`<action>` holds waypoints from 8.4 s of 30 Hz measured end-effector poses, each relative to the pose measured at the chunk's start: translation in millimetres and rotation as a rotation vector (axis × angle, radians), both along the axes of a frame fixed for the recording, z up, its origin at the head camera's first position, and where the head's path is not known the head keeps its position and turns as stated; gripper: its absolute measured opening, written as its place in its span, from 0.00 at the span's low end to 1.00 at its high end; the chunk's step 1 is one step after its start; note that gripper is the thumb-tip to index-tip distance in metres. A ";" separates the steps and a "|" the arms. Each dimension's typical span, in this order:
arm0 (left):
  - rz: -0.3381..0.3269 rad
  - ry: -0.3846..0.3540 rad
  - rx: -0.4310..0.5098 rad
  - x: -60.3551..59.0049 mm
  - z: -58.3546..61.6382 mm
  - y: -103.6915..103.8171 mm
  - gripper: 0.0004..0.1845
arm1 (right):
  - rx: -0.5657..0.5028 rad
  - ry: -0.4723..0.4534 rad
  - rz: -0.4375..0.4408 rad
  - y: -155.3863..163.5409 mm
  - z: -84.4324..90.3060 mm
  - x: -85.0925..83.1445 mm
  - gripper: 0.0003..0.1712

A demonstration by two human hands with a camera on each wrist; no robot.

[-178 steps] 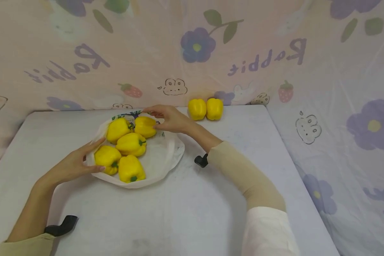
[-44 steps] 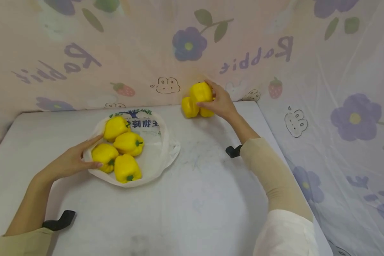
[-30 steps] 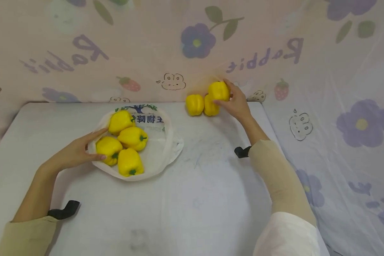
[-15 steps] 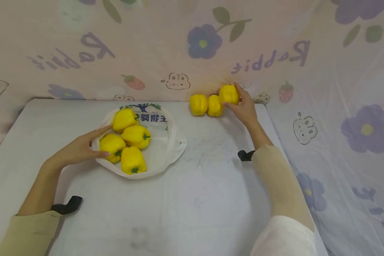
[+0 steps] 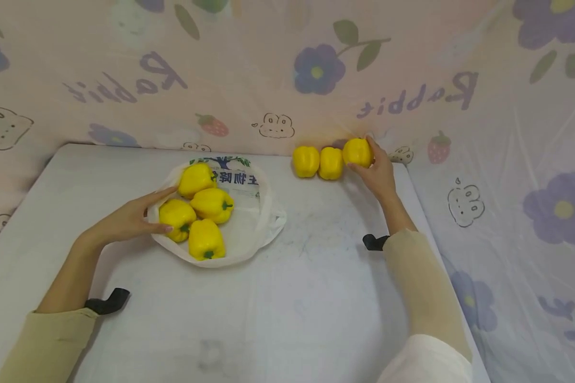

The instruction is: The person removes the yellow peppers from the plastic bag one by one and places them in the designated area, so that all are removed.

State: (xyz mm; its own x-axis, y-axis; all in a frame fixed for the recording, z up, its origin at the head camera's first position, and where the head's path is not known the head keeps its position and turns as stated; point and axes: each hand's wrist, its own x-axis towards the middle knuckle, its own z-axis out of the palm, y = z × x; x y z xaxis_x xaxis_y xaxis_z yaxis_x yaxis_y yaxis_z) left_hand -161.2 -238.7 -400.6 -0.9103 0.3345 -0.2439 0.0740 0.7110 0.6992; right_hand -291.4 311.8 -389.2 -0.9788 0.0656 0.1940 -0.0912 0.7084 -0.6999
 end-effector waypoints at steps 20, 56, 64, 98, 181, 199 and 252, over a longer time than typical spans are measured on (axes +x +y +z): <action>-0.021 0.017 0.006 -3.3 -3.7 -1.6 0.50 | -0.057 -0.182 -0.019 13.2 -23.2 0.8 0.51; -0.020 -0.009 0.050 -3.8 -5.5 -1.2 0.49 | -0.212 0.262 0.007 -18.9 -9.4 20.7 0.38; -0.016 -0.018 0.041 -5.4 -5.2 -0.2 0.49 | -0.302 0.261 0.154 -48.5 18.5 48.4 0.36; 0.017 -0.009 0.039 -1.5 0.8 -0.2 0.49 | -0.327 0.231 0.622 -147.3 26.8 84.0 0.36; -0.032 -0.001 0.101 -2.8 -6.4 -3.1 0.52 | 0.097 -0.401 0.942 -268.8 -16.2 57.4 0.43; -0.030 -0.005 0.092 -0.9 -2.6 -3.2 0.51 | 0.086 -0.317 0.804 -252.3 -3.3 55.4 0.43; -0.020 -0.008 0.062 -4.9 -2.7 -3.7 0.52 | -0.262 -0.148 0.436 -158.4 28.1 72.9 0.43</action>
State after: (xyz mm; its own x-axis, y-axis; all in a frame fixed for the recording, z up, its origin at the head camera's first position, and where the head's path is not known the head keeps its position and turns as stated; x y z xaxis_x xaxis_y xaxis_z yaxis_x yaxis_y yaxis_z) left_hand -166.2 -242.4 -403.2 -0.9016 0.3668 -0.2294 0.0817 0.6651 0.7423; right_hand -218.4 153.4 -361.0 -0.9418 -0.3257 0.0831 -0.2248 0.4266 -0.8760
